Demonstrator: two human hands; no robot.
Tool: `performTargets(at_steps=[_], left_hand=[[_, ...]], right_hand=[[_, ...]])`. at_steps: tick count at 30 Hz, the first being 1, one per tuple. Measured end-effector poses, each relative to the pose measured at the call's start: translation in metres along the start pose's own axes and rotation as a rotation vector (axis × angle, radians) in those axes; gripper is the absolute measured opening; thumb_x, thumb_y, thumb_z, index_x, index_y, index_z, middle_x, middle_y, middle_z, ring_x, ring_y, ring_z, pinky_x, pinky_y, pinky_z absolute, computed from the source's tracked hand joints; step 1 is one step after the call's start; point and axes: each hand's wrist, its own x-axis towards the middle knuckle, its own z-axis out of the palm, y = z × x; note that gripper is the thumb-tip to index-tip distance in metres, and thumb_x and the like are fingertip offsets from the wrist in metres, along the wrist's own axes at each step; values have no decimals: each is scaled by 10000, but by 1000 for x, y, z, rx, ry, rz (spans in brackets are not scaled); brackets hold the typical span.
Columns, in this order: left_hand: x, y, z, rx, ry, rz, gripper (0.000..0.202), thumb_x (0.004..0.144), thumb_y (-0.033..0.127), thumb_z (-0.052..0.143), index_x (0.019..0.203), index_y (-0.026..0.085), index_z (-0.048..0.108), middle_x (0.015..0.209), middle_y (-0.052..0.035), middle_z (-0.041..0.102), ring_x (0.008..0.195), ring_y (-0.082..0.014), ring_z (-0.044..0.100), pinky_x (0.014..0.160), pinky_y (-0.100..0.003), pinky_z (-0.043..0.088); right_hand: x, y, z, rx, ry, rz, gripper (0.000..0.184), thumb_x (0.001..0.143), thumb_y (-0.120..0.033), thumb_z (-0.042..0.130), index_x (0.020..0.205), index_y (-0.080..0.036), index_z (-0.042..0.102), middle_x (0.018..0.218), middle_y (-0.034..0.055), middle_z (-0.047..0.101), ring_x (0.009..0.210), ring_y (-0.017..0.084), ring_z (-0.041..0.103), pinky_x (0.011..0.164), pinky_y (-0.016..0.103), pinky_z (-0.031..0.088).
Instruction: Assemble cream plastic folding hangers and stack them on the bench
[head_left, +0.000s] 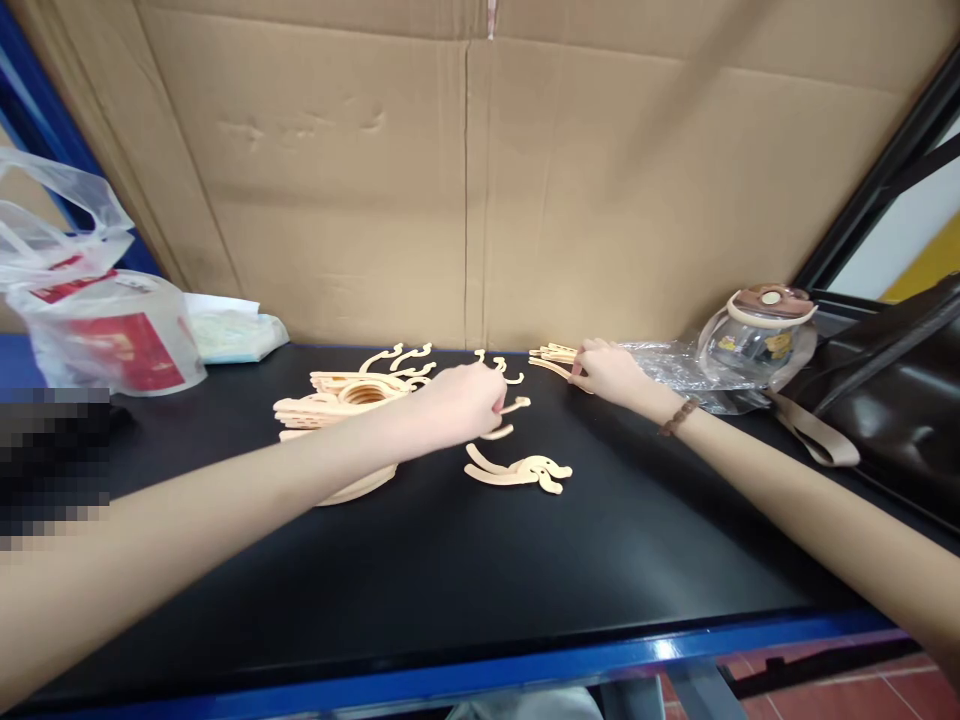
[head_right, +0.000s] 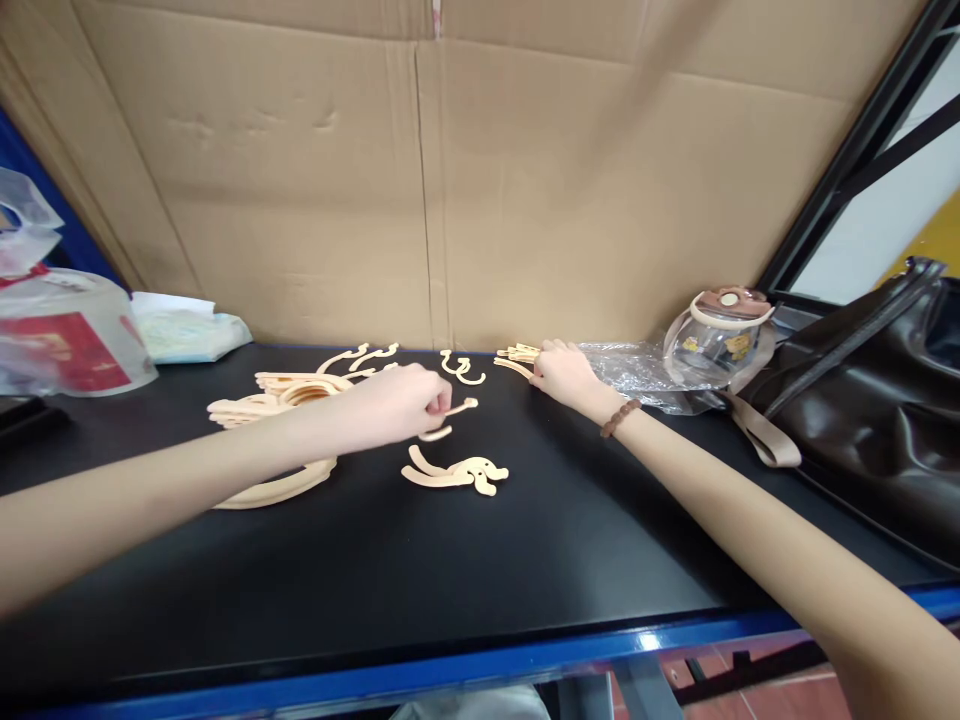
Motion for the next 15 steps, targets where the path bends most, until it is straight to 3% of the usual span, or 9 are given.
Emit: performTargets(at_steps=[3, 6, 9, 13, 15], left_hand=[[-16, 7, 10, -81, 22, -8, 173, 750, 125, 483, 735, 193, 641, 694, -22, 640, 667, -170, 596, 539, -269, 343], [-25, 11, 15, -102, 40, 5, 185, 797, 127, 469, 754, 183, 640, 745, -29, 646, 714, -176, 602, 558, -272, 354], [-28, 12, 17, -142, 51, 46, 193, 827, 137, 464, 785, 185, 646, 807, -30, 655, 752, -172, 604, 596, -269, 385], [-27, 6, 24, -333, 32, 123, 173, 843, 189, 486, 806, 207, 653, 773, -6, 659, 787, -162, 601, 630, -252, 417], [-27, 3, 27, -374, 46, 127, 178, 854, 188, 473, 813, 210, 645, 779, -4, 647, 796, -161, 595, 632, -251, 417]], right_hand=[[-11, -5, -8, 57, -74, -17, 291, 843, -293, 556, 593, -179, 653, 681, 52, 658, 644, 170, 582, 596, 268, 370], [-19, -5, -12, 109, -134, -43, 387, 850, -428, 543, 543, -206, 626, 576, 4, 623, 533, 135, 549, 508, 251, 337], [-16, 3, -12, 105, -118, -20, 413, 887, -496, 468, 657, -212, 662, 637, 12, 656, 562, 147, 573, 510, 252, 345], [2, 16, -5, 23, -48, 65, 289, 914, -368, 469, 968, -176, 678, 915, 98, 709, 801, 212, 646, 636, 274, 404], [12, 20, 0, -22, -46, 90, 274, 917, -304, 469, 1034, -151, 664, 978, 137, 700, 888, 238, 649, 694, 294, 422]])
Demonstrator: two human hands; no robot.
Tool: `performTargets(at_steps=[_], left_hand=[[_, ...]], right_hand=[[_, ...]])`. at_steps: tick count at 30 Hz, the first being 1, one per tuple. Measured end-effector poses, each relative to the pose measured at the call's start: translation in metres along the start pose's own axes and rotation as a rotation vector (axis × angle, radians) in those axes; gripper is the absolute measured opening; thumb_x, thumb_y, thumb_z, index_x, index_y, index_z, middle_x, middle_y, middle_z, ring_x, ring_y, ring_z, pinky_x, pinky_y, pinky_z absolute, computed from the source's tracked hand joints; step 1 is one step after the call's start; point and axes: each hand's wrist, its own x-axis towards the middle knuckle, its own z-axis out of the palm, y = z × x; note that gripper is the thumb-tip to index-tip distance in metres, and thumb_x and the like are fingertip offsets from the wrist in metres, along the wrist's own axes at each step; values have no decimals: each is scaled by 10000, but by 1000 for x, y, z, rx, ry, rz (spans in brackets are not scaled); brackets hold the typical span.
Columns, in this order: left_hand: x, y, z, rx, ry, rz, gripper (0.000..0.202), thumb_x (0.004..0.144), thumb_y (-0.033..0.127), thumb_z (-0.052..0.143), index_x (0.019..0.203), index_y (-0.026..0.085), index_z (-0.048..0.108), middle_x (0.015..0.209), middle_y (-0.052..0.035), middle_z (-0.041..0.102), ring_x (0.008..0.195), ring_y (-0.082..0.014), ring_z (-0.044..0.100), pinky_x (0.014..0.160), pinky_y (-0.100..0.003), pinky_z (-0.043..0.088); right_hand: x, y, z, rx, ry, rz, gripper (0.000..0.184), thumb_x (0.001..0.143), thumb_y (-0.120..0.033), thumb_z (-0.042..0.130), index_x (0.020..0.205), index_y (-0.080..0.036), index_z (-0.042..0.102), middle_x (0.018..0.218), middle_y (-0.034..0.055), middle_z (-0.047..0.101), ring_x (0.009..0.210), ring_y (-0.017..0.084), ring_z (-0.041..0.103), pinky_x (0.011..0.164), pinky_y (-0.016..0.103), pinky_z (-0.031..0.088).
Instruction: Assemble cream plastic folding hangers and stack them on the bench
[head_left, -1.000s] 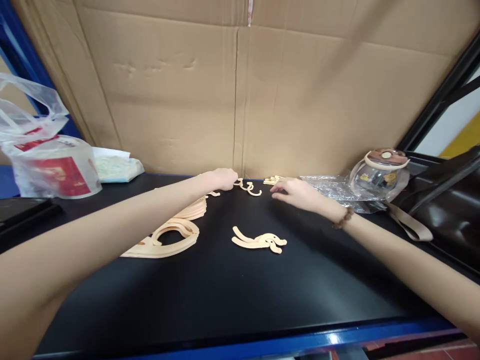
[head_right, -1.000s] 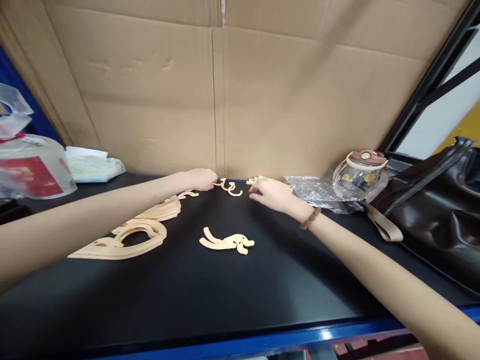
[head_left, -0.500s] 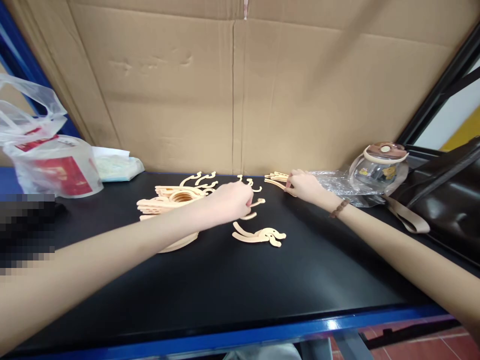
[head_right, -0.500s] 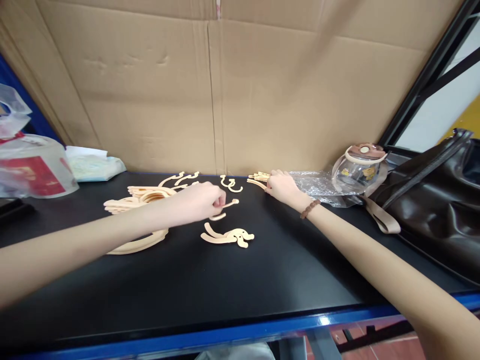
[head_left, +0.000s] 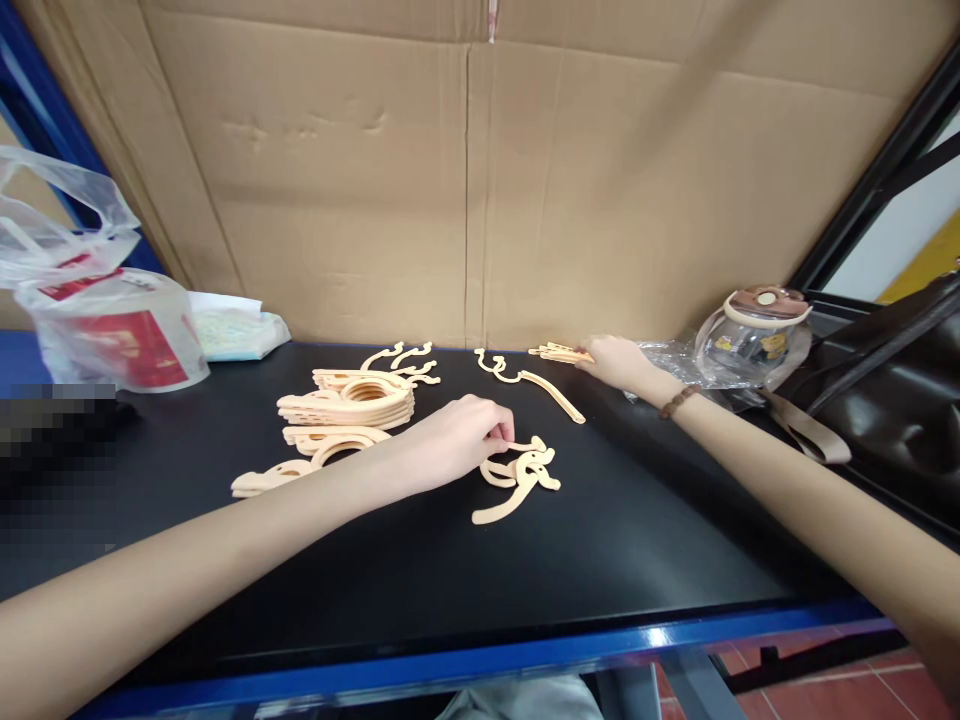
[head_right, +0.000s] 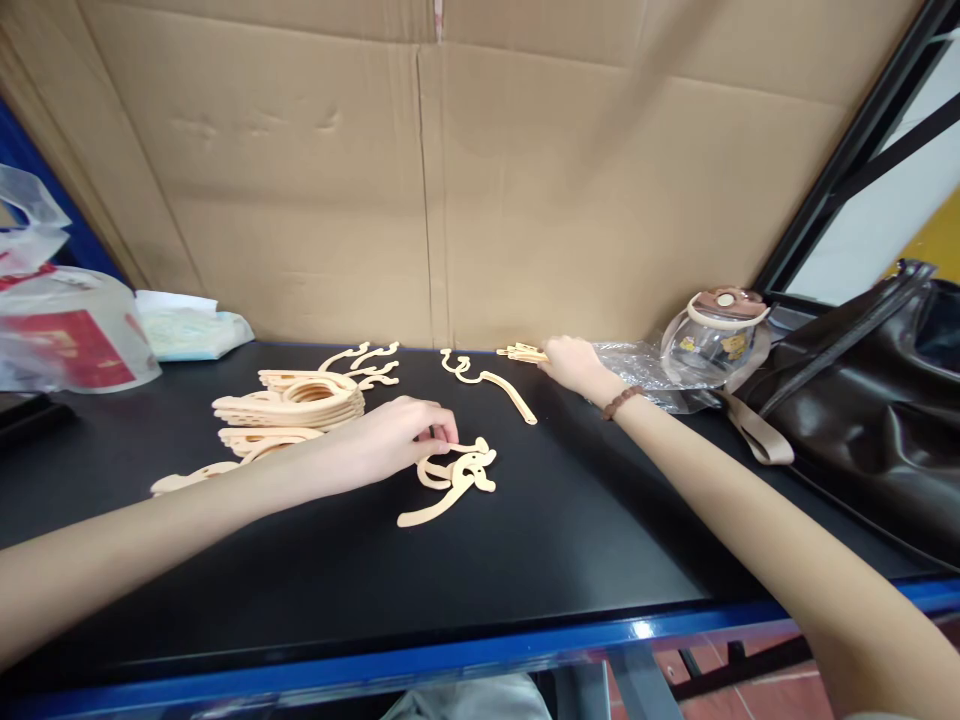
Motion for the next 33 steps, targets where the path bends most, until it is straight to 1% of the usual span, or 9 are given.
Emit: performTargets(at_steps=[3, 7, 9, 12, 14, 17, 20, 28, 33], left_hand=[[-1, 2, -2, 111, 73, -23, 219, 894, 166, 400, 832, 188, 609, 833, -24, 613, 758, -159, 578, 616, -267, 407], [-2, 8, -2, 372, 102, -45, 261, 913, 103, 321, 865, 148, 574, 881, -62, 579, 671, -151, 560, 545, -273, 383], [-2, 7, 2, 462, 95, -29, 241, 887, 63, 345, 882, 146, 572, 903, -71, 582, 706, -164, 574, 531, -266, 381], [0, 2, 10, 509, 88, 5, 221, 865, 33, 382, 891, 145, 571, 908, -75, 593, 769, -196, 586, 532, -271, 390], [0, -1, 13, 486, 100, 26, 207, 879, 49, 388, 882, 149, 570, 900, -71, 595, 781, -205, 585, 526, -275, 385], [0, -2, 15, 372, 125, 49, 210, 918, 106, 378, 871, 165, 575, 893, -49, 596, 774, -188, 586, 544, -269, 381], [-3, 1, 12, 231, 121, 36, 211, 929, 145, 391, 886, 182, 595, 907, -26, 610, 792, -172, 592, 595, -263, 396], [-11, 4, 5, 43, 57, -36, 206, 844, 73, 486, 942, 192, 622, 898, -6, 630, 774, -144, 588, 632, -243, 414], [-11, 2, 8, 21, 99, 26, 204, 862, 75, 469, 945, 190, 616, 900, -7, 625, 749, -133, 576, 634, -240, 420]], right_hand=[[10, 0, 7, -59, -19, 19, 238, 923, -266, 484, 1012, -132, 660, 1005, 135, 688, 947, 230, 638, 794, 331, 446], [14, -6, 11, -102, -16, 27, 252, 917, -336, 538, 1006, -119, 630, 1058, 86, 652, 993, 199, 605, 907, 417, 444], [13, -9, 11, -96, 5, 26, 213, 920, -267, 517, 985, -106, 640, 1059, 117, 651, 1009, 215, 598, 901, 392, 429], [7, -14, 6, -57, 55, 30, 227, 898, -179, 458, 962, -98, 659, 1062, 177, 655, 994, 255, 605, 806, 334, 411], [0, -17, 2, -13, 72, 41, 238, 880, -206, 453, 931, -119, 668, 1008, 170, 673, 909, 256, 627, 701, 310, 401], [-15, -23, -4, 72, 46, 52, 213, 834, -251, 488, 783, -160, 673, 757, 103, 686, 699, 214, 624, 564, 283, 355], [-29, -29, -7, 167, 17, 28, 221, 822, -278, 496, 692, -186, 650, 607, 44, 643, 587, 172, 582, 515, 268, 332], [-37, -32, 4, 335, 40, 17, 202, 835, -328, 514, 928, -213, 651, 640, -2, 656, 647, 166, 600, 532, 254, 347], [-38, -32, 9, 371, 50, 31, 232, 849, -331, 505, 1003, -209, 627, 646, -2, 656, 688, 172, 616, 550, 253, 356]])
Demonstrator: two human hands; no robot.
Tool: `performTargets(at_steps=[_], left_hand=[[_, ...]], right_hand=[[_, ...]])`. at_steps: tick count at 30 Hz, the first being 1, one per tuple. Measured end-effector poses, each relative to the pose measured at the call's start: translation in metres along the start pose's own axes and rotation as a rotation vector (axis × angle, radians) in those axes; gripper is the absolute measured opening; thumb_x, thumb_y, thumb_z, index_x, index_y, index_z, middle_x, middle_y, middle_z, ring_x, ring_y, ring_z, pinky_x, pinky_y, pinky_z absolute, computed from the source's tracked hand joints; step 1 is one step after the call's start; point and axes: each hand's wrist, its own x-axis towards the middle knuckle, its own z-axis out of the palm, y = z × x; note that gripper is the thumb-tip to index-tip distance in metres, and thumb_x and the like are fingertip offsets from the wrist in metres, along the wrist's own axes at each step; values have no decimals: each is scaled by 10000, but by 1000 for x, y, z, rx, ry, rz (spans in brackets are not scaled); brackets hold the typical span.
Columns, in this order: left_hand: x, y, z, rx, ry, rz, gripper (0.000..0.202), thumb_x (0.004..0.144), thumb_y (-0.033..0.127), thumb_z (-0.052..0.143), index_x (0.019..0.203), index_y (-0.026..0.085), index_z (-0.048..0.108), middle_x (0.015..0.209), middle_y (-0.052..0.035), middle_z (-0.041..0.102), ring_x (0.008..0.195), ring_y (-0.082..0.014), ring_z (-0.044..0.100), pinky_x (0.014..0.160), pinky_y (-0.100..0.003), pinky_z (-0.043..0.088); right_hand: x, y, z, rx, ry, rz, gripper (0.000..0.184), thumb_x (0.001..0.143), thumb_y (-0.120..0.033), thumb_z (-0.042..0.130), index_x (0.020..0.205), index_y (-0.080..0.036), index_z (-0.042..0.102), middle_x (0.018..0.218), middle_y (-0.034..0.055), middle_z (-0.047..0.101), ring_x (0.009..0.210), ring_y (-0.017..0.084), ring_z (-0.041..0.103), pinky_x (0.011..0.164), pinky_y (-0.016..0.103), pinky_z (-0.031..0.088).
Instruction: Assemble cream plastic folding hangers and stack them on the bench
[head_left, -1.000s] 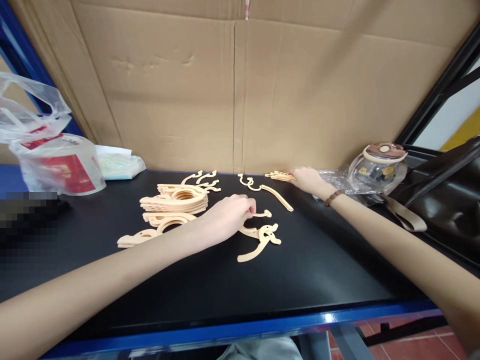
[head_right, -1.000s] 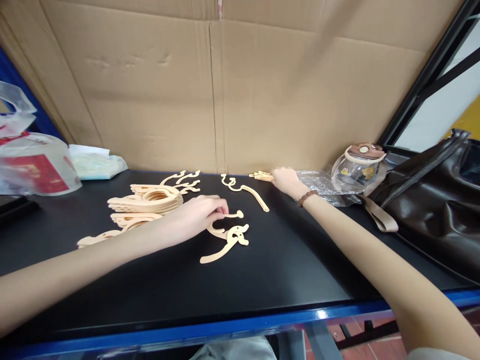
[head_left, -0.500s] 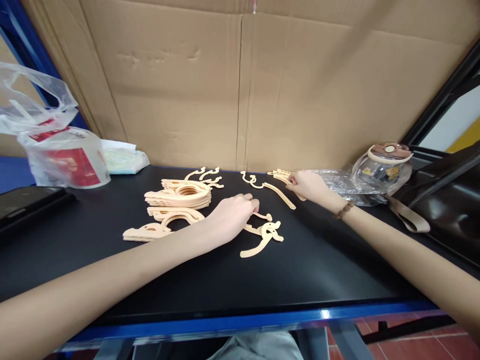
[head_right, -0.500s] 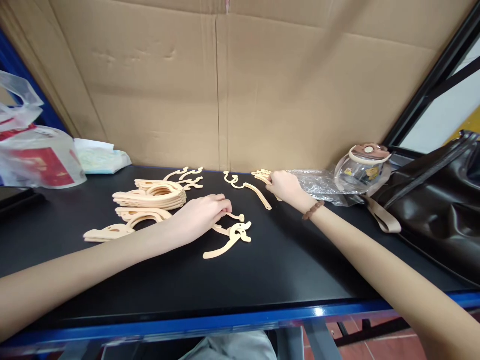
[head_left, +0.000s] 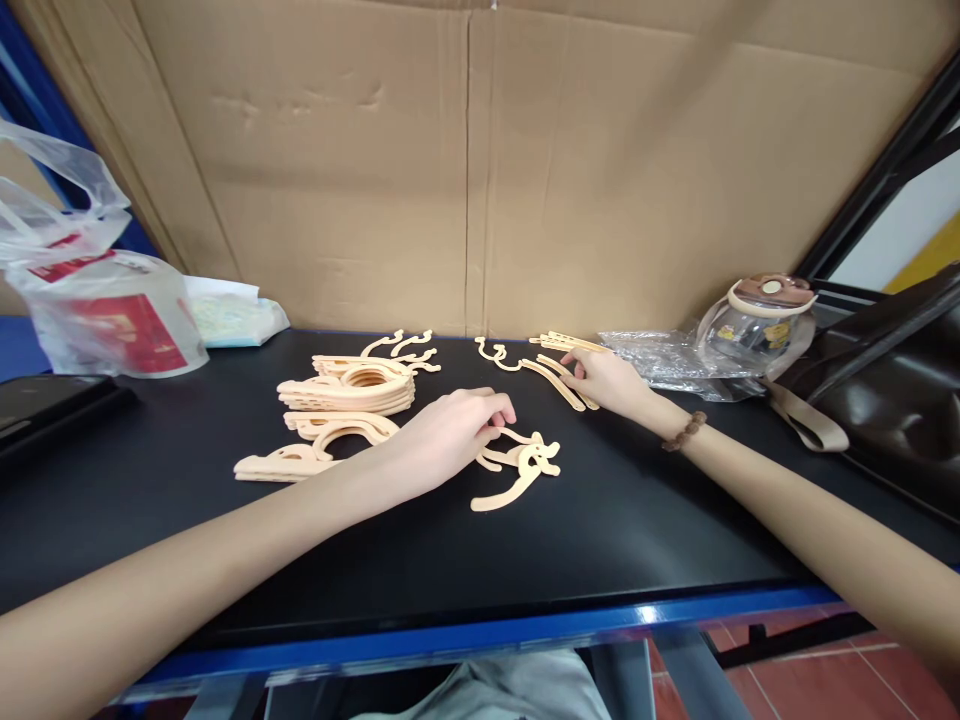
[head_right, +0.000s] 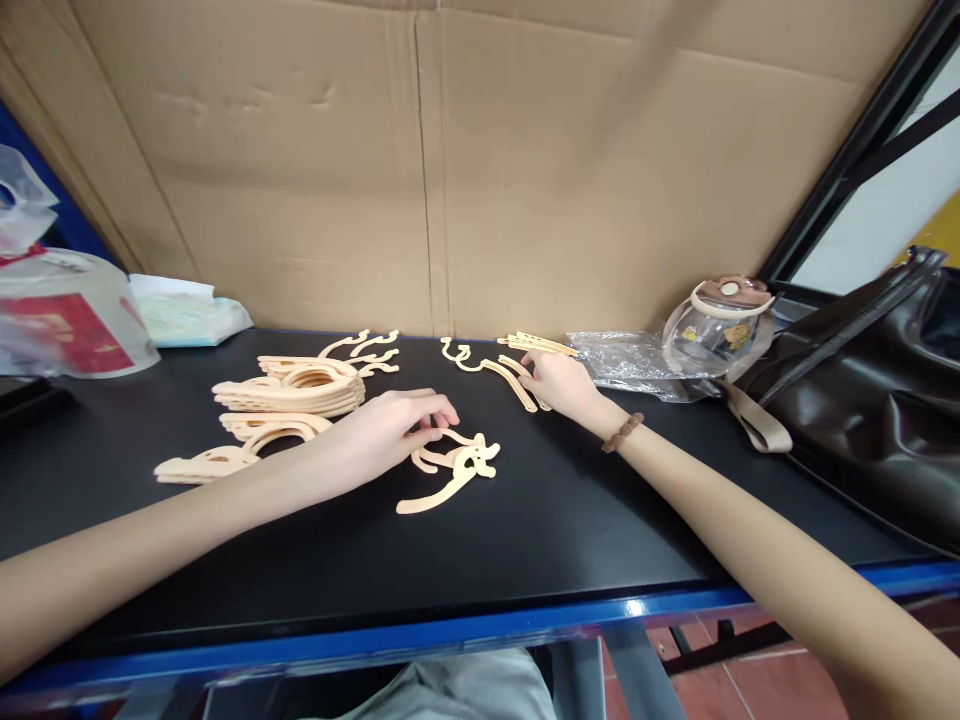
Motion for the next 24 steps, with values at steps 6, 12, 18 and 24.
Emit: performTargets(at_steps=[6, 12, 18, 24], left_hand=[[0, 2, -3, 113, 77, 8, 214, 932, 123, 396, 989, 180, 594, 948, -37, 613, 821, -170, 588, 684, -274, 428], [0, -2, -6, 161, 133, 8, 202, 928, 122, 403, 928, 179, 597, 922, -26, 610, 792, -167, 583, 656, -273, 407], [1, -1, 0, 46, 33, -33, 160, 915, 174, 462, 913, 202, 620, 894, -4, 647, 806, -156, 587, 646, -253, 399], [-11, 15, -17, -27, -203, 53, 529, 814, 587, 564, 1217, 245, 541, 1197, -23, 570, 1111, -211, 502, 837, -273, 414]], right_hand=[[-2, -1, 0, 7, 7, -8, 233, 861, -351, 496, 1004, -212, 617, 721, 7, 670, 684, 167, 603, 557, 251, 351], [-3, 0, 1, 2, 4, -15, 238, 880, -350, 476, 1001, -213, 629, 689, 4, 652, 667, 165, 595, 547, 250, 334], [-2, -5, 4, 3, 22, -21, 244, 893, -359, 476, 974, -190, 633, 689, 18, 649, 650, 164, 583, 546, 248, 319], [-4, -13, 0, 53, 18, -39, 485, 921, -570, 352, 926, -183, 644, 711, 33, 662, 656, 171, 595, 548, 259, 331]])
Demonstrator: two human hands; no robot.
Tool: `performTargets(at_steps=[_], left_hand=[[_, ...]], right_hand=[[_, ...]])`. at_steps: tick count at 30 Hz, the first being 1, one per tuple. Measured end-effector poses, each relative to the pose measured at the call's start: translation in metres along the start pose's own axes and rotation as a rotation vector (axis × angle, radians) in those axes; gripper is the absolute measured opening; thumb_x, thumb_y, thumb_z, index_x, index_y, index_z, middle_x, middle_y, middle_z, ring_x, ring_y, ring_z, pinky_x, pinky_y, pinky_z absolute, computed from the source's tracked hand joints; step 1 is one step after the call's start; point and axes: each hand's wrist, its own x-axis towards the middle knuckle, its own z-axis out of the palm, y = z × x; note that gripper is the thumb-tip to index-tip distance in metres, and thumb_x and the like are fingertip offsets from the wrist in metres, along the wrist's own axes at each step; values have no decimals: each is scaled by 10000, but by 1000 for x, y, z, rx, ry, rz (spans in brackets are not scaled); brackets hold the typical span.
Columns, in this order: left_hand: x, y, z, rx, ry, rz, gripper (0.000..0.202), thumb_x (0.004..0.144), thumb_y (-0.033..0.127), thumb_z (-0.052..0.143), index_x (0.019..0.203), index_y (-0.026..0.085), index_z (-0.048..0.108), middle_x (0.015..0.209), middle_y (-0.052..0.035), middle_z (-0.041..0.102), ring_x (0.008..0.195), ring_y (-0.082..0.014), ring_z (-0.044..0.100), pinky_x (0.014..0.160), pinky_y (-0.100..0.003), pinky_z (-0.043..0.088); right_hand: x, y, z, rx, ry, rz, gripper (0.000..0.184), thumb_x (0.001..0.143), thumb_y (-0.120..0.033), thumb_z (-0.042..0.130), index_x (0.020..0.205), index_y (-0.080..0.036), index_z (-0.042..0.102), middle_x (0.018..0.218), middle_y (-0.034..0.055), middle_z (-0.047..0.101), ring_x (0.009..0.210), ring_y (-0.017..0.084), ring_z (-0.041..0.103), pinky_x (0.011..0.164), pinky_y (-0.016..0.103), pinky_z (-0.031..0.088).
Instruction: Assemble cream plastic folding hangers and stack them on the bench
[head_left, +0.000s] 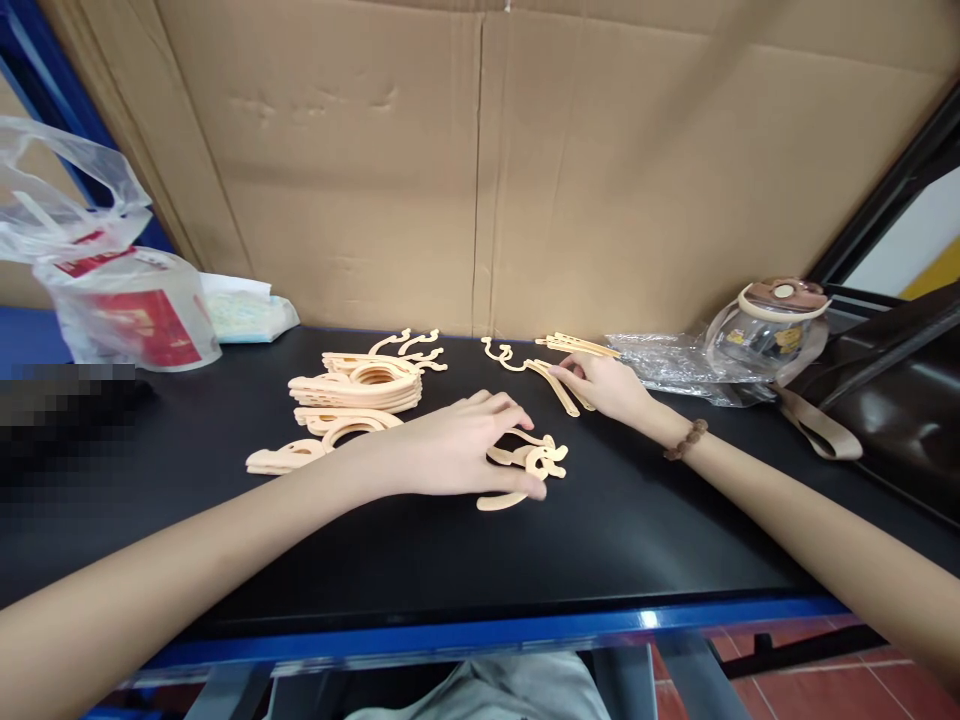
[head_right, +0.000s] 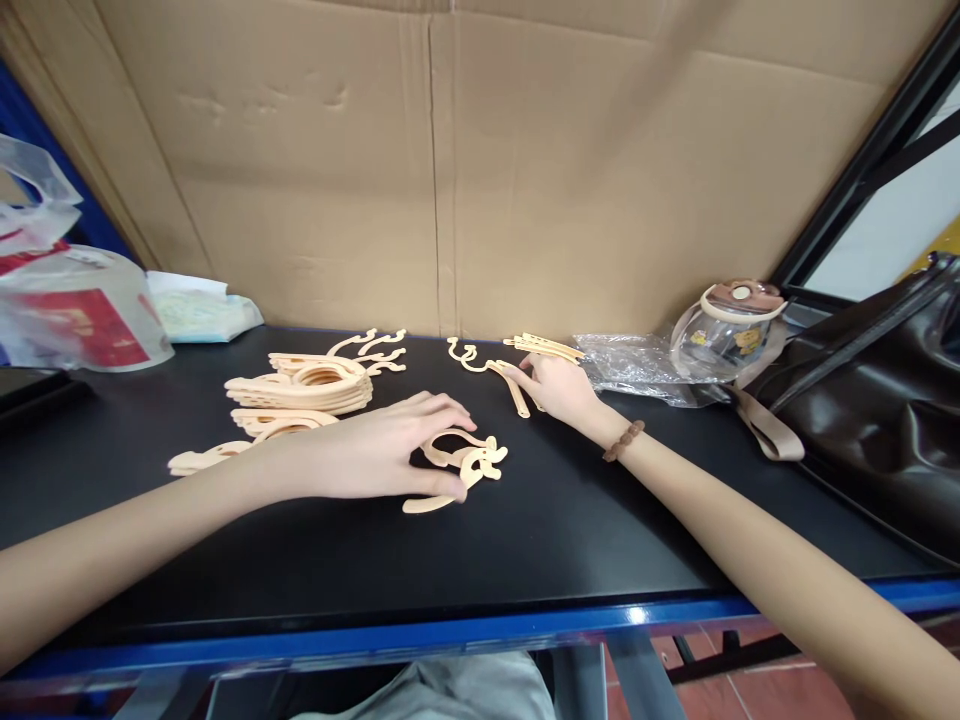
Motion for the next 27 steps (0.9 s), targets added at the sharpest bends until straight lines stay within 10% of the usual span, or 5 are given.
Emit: performTargets(at_steps=[9, 14, 21, 27], left_hand=[[-2, -2, 0, -38, -99, 74, 350, 844, 191, 552, 1180, 287, 563, 1100, -2, 550, 1044, -161, 534, 793, -233, 421], [-1, -1, -4, -87, -104, 90, 343, 848, 338, 600, 1186, 292, 567, 1136, -1, 560, 1076, -179, 521, 830, -251, 426], [7, -16, 6, 97, 219, -111, 414, 930, 402, 460, 1295, 208, 484, 1241, -65, 538, 1084, -223, 540, 911, -336, 425], [14, -23, 18, 179, 221, -106, 245, 928, 229, 464, 1119, 179, 609, 1045, -51, 593, 978, -201, 587, 819, -303, 469]], right_hand=[[-4, 11, -14, 55, -158, -30, 207, 782, -323, 577, 913, -185, 657, 701, 4, 679, 618, 161, 586, 559, 268, 372], [-11, 8, -24, 117, -246, -69, 179, 758, -326, 618, 871, -200, 677, 783, -3, 707, 648, 146, 607, 558, 251, 406], [-23, -19, -23, 180, -260, -239, 260, 790, -384, 645, 974, -202, 677, 821, 13, 696, 688, 147, 603, 601, 257, 413], [-30, -30, -19, 140, -175, -397, 293, 864, -465, 555, 979, -216, 659, 824, 11, 675, 708, 144, 594, 619, 257, 402]])
